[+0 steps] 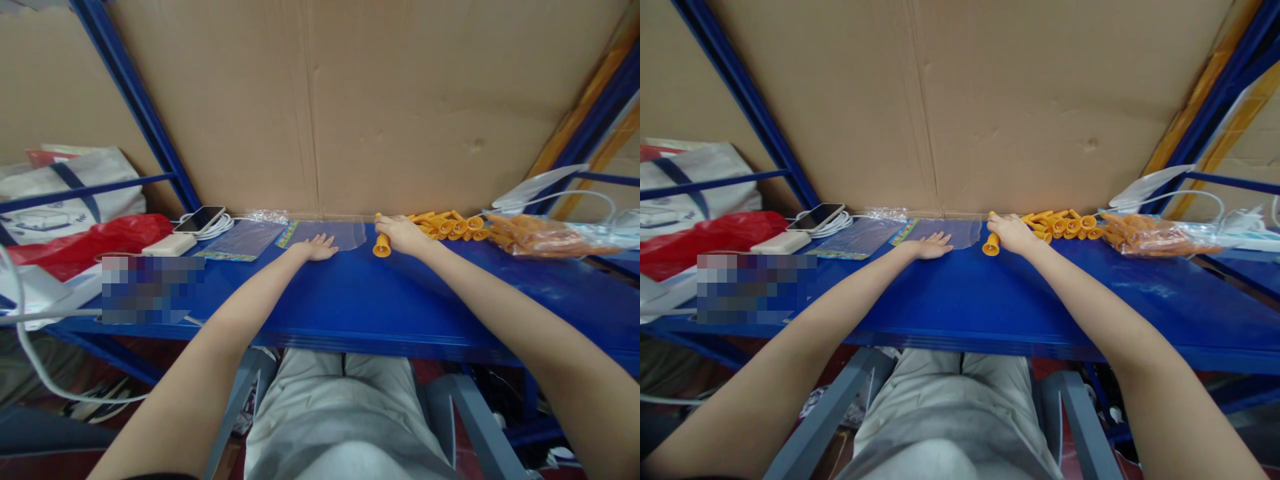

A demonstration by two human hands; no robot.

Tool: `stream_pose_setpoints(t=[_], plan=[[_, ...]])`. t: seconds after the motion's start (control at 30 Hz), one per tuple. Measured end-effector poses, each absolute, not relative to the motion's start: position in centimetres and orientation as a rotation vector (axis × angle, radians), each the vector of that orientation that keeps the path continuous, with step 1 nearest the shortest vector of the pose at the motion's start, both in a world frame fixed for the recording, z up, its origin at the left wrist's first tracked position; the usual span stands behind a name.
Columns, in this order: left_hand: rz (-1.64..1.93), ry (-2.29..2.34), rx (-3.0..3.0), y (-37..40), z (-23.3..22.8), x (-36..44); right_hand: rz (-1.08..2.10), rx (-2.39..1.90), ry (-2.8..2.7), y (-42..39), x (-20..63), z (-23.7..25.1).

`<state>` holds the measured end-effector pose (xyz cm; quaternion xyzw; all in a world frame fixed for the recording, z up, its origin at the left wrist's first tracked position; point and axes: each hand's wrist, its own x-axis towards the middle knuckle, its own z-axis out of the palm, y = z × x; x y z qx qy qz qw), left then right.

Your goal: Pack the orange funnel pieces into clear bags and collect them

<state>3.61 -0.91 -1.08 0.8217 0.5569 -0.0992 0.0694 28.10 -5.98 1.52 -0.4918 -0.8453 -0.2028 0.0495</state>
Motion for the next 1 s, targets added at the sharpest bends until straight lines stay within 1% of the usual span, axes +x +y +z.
stream_pose_setpoints(t=[0.13,0.37,0.5,0.77,1.0], plan=[[-0.329,1.709,2.447,-0.7,-0.7,4.2,-0.473,-1.338,-2.604,-4.5,28.0,1.6],[-0.220,1.829,2.439,-1.8,-1.5,5.0,-0.336,-1.312,-2.554,-3.1,29.0,-1.0],[-0.144,1.806,2.467,-2.1,-1.9,4.8,-0.295,-1.353,-2.505,-3.4,29.6,-1.4],[-0.188,1.752,2.485,-2.0,-1.3,4.3,-0.145,-1.329,-2.400,-4.2,29.1,-1.5],[-0.205,1.715,2.491,-2.4,-0.7,4.0,0.046,-1.563,-2.272,-4.6,28.8,-1.0]])
